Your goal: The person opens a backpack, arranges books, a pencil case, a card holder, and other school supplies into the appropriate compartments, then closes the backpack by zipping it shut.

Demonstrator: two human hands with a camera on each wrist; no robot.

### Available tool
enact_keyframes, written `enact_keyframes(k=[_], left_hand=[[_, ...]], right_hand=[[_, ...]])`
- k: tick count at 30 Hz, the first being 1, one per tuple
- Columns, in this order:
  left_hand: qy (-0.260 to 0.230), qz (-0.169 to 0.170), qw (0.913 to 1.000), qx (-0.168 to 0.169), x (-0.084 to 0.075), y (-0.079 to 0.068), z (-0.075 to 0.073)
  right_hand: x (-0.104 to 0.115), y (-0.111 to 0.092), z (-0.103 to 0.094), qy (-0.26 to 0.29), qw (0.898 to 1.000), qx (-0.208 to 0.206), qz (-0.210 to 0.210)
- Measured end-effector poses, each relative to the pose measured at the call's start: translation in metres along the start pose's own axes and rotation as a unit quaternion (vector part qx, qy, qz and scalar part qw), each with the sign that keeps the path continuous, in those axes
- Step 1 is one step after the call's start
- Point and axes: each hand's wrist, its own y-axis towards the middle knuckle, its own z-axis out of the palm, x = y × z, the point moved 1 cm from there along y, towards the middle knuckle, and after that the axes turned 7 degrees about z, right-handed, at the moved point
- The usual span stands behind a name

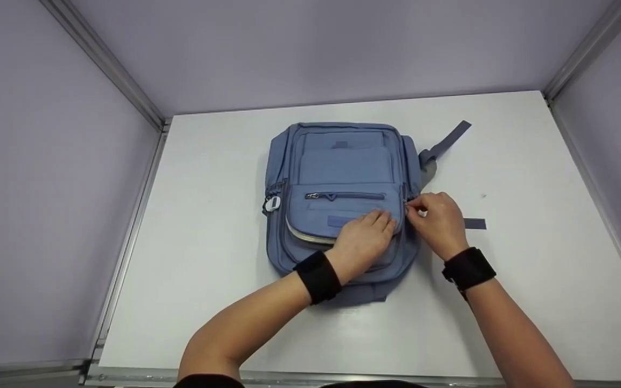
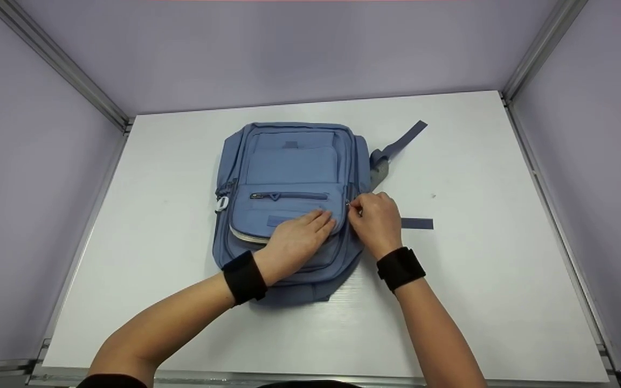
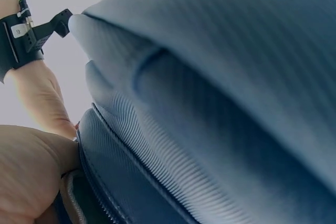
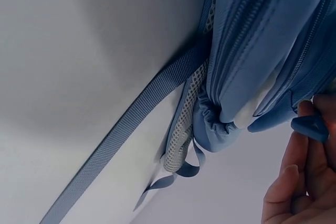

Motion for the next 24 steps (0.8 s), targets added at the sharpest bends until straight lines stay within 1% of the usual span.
enact_keyframes(k=[3, 14, 21, 24], left_hand=[[-0.001, 0.001, 1.0, 0.007, 0.0, 0.0, 0.0], [-0.008, 0.003, 1.0, 0.005, 0.0, 0.001, 0.0], [-0.006, -0.001, 0.9999, 0.014, -0.001, 0.001, 0.001], [-0.003, -0.003, 1.0, 0.008, -0.001, 0.002, 0.001]], right_hand=[[0.003, -0.005, -0.003, -0.004, 1.0, 0.007, -0.006], [0.014, -0.026, -0.01, -0.023, 0.999, 0.024, -0.014], [0.026, -0.041, -0.014, -0.021, 0.998, 0.059, -0.012], [0.029, -0.046, -0.015, -0.022, 0.997, 0.068, -0.015]])
